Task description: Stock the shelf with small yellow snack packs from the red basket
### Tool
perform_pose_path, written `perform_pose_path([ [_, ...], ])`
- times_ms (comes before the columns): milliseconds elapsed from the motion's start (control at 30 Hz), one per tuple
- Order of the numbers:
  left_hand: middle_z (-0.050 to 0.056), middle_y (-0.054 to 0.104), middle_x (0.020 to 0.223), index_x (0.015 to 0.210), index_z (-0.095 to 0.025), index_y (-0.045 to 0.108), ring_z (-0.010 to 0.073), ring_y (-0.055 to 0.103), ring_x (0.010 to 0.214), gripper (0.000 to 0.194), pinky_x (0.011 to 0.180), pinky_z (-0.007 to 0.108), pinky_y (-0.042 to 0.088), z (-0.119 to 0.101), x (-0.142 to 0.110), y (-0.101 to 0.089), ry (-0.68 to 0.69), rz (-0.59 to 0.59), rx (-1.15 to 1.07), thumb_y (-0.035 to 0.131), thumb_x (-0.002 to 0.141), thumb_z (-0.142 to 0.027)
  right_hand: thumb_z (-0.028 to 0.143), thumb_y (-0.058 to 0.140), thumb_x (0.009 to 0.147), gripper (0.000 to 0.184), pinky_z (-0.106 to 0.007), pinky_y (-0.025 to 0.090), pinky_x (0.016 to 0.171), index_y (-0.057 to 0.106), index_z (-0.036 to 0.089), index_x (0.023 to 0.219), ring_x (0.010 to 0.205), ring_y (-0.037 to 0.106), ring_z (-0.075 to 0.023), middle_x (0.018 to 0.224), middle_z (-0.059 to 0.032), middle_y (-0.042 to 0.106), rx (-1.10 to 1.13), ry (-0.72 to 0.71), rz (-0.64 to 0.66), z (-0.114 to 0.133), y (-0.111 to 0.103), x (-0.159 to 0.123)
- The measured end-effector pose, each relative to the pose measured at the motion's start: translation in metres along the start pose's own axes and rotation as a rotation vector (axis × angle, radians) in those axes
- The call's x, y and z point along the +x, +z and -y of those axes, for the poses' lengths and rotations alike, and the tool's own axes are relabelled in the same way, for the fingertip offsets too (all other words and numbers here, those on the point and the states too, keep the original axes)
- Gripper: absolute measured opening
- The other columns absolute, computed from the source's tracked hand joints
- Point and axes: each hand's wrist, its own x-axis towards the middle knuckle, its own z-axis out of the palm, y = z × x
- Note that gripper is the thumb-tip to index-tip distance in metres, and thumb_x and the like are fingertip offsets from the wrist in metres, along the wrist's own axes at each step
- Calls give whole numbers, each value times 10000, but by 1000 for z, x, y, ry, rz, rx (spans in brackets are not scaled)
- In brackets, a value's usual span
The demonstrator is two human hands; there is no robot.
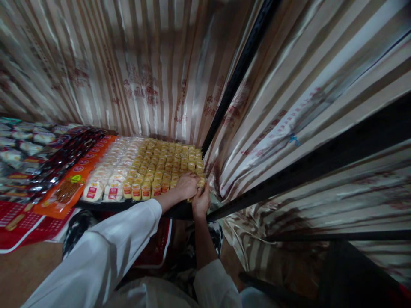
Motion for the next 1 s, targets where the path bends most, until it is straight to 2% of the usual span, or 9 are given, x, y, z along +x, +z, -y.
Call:
perform_pose_path([
  [167, 111, 644, 947, 962, -135, 664, 236, 518, 1000, 258, 906, 332, 408, 0, 0, 5, -14, -31, -3, 515, 754, -171, 330, 336, 839, 515, -399, 391, 932, 434, 94, 1286, 1083, 525, -244, 1196, -177, 557, 59, -17, -27, -5, 0, -1],
  [333, 84, 635, 1048, 1053, -150, 630, 201, 513, 1040, 321, 960, 325, 391, -3, -2, 8, -22, -147, -186, 465, 779, -119, 381, 355, 876, 436, -396, 405, 926, 511, 122, 1190, 1039, 540, -224, 1119, -158, 575, 98, -114, -177, 2, -7, -1],
  [433, 71, 627, 1085, 1103, -156, 598, 182, 542, 1013, 315, 949, 331, 409, -8, -3, 8, -131, -215, -390, 482, 811, -170, 364, 377, 884, 404, -392, 416, 919, 547, 128, 1163, 1057, 523, -227, 1089, -155, 569, 88, -204, -238, 16, -15, -4],
  [533, 68, 640, 1026, 1097, -140, 586, 157, 577, 917, 308, 872, 308, 460, -10, -3, 10, -263, -285, -642, 547, 802, -221, 323, 390, 888, 367, -402, 404, 941, 570, 146, 1155, 1078, 508, -223, 1090, -138, 567, 48, -303, -233, 30, -24, -11],
  [700, 74, 637, 955, 1056, -105, 585, 122, 582, 839, 296, 820, 267, 473, -6, -6, 10, -395, -321, -946, 588, 762, -131, 282, 400, 892, 335, -391, 413, 948, 573, 144, 1144, 1094, 512, -206, 1117, -132, 582, 93, -403, -168, 42, -34, -23],
  [833, 63, 641, 940, 1042, -103, 588, 106, 586, 815, 310, 808, 252, 472, 0, -16, 4, -413, -298, -1129, 526, 747, -27, 317, 378, 896, 358, -417, 379, 987, 557, 143, 1152, 1124, 507, -208, 1150, -134, 586, 154, -317, -150, 41, -40, -28],
  [900, 54, 648, 941, 1023, -113, 604, 110, 590, 827, 317, 820, 254, 467, 2, -20, -1, -400, -285, -1188, 514, 736, -15, 362, 393, 884, 409, -410, 394, 978, 516, 138, 1203, 1138, 506, -213, 1206, -144, 557, 232, -198, -94, 38, -41, -30],
  [1000, 39, 660, 924, 981, -126, 631, 118, 592, 835, 290, 840, 258, 454, 5, -25, -8, -381, -282, -1250, 524, 726, -36, 416, 427, 859, 514, -360, 454, 916, 430, 127, 1283, 1113, 538, -208, 1258, -160, 522, 477, 17, 30, 34, -37, -32],
])
